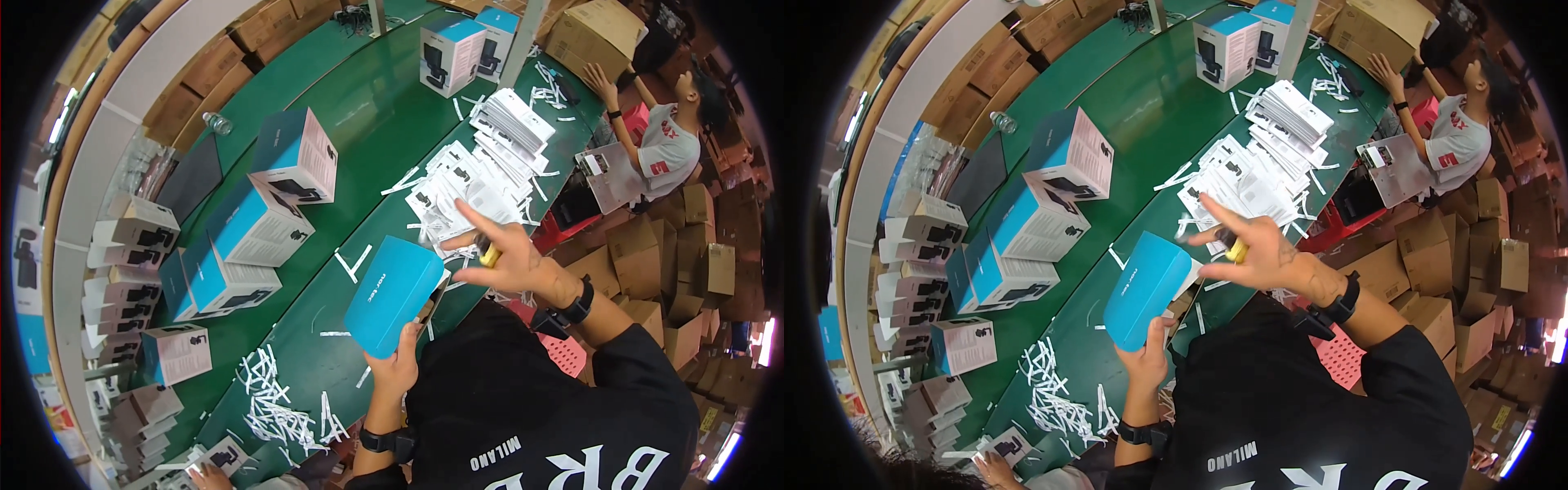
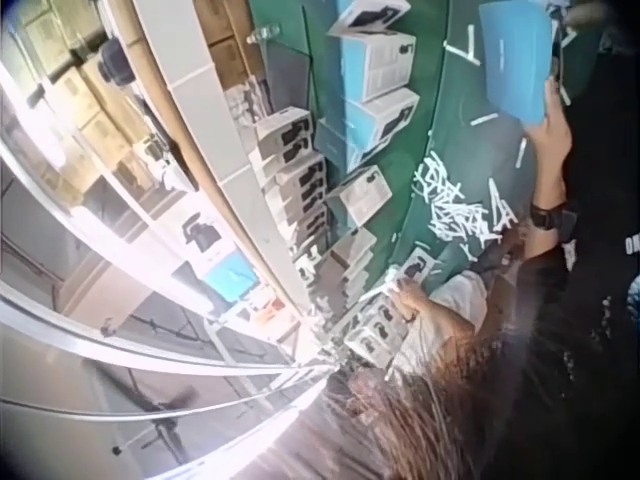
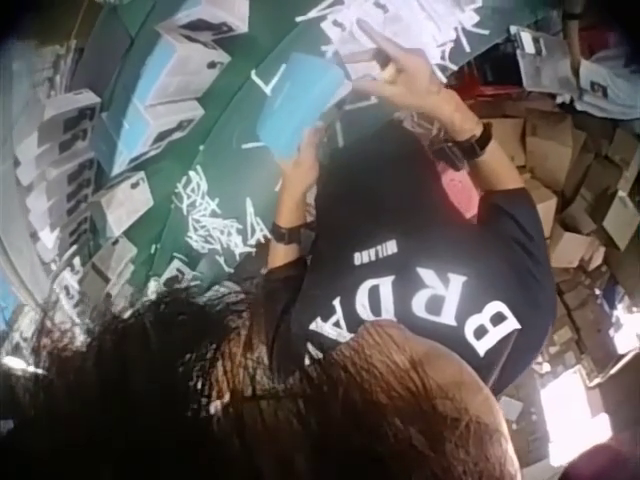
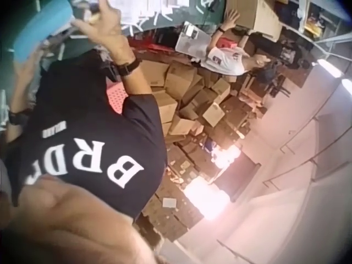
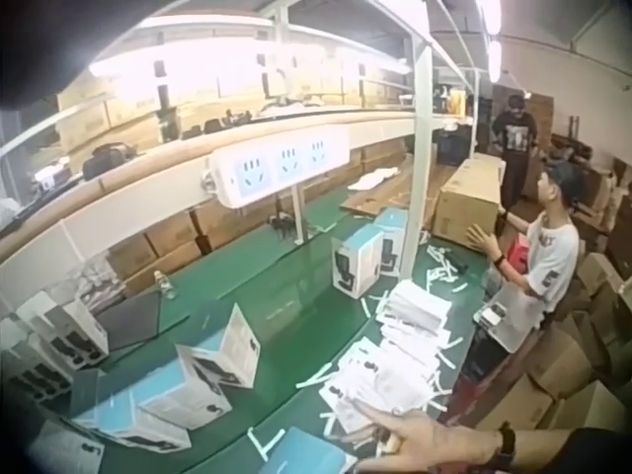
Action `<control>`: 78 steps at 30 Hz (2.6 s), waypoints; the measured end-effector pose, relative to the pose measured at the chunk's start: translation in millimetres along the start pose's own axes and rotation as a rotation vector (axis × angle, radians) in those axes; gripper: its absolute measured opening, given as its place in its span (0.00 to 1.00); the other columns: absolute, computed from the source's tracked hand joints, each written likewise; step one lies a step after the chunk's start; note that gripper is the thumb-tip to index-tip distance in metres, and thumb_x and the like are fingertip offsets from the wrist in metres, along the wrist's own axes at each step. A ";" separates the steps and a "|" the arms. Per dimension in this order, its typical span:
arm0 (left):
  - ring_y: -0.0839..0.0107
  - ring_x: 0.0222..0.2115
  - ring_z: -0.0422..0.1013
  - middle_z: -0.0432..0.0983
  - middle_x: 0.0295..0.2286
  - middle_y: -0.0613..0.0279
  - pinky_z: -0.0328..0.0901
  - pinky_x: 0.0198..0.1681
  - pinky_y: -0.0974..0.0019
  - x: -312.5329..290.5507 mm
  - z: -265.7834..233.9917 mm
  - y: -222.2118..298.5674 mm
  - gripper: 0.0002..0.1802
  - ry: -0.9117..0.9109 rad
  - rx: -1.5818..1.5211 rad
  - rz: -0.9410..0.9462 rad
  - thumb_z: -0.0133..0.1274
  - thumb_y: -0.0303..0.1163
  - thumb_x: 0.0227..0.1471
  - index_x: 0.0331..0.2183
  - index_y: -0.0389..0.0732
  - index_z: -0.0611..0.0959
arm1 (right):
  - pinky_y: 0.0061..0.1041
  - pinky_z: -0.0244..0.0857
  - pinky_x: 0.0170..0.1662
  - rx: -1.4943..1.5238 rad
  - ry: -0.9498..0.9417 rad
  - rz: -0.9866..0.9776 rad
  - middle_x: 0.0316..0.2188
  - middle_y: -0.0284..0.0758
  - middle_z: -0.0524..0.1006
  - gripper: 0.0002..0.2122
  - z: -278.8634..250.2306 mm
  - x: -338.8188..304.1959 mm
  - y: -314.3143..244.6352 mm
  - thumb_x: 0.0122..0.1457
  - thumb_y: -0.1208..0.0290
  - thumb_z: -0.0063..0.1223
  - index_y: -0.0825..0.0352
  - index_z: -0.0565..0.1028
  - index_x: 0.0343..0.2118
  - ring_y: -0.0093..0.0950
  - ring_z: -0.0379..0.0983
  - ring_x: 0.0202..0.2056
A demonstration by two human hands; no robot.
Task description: The person opens a white box, removes a manual, and uses a utility knife to cut tape on a blue box. They then place the manual and the blue box into the white box and close it, repeating the process for several units.
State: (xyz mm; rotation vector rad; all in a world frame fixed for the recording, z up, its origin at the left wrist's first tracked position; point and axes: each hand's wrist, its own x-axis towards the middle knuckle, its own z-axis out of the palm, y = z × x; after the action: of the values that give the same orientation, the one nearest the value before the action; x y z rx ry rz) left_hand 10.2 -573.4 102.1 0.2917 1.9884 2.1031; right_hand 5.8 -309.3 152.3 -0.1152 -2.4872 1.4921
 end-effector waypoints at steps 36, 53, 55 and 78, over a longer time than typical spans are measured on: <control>0.44 0.46 0.75 0.74 0.52 0.37 0.73 0.48 0.50 -26.5 39.7 -9.6 0.30 0.554 0.858 0.487 0.61 0.26 0.47 0.53 0.30 0.76 | 0.14 0.59 0.19 0.085 -0.670 -0.082 0.31 0.28 0.77 0.19 59.6 141.7 -14.0 0.59 0.65 0.58 0.67 0.75 0.52 0.13 0.67 0.21; 0.41 0.54 0.68 0.66 0.55 0.38 0.68 0.53 0.49 -66.1 39.8 6.4 0.31 -0.092 1.133 0.576 0.65 0.32 0.48 0.54 0.37 0.78 | 0.20 0.73 0.25 0.027 -0.409 -0.797 0.49 0.33 0.82 0.24 51.8 25.1 57.6 0.47 0.59 0.74 0.64 0.76 0.45 0.26 0.80 0.25; 0.41 0.54 0.67 0.66 0.55 0.38 0.68 0.53 0.49 -59.5 26.3 17.9 0.31 -0.039 1.091 0.691 0.66 0.32 0.48 0.54 0.38 0.78 | 0.21 0.74 0.26 0.027 -0.424 -0.758 0.49 0.33 0.81 0.23 50.5 19.1 58.1 0.48 0.61 0.74 0.63 0.76 0.45 0.27 0.81 0.26; 0.25 0.63 0.50 0.44 0.68 0.35 0.53 0.65 0.35 -14.7 -47.3 -5.2 0.40 -0.412 0.893 0.153 0.56 0.23 0.53 0.66 0.43 0.65 | 0.19 0.71 0.25 -0.050 -0.410 -0.848 0.54 0.35 0.79 0.16 41.0 -18.6 75.8 0.53 0.65 0.70 0.61 0.78 0.43 0.20 0.75 0.20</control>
State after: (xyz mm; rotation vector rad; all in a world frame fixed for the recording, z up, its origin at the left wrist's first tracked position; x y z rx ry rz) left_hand 10.1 -622.6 94.4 0.9495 2.5238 0.9497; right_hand 9.7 -312.0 64.2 1.1814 -2.3326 1.1321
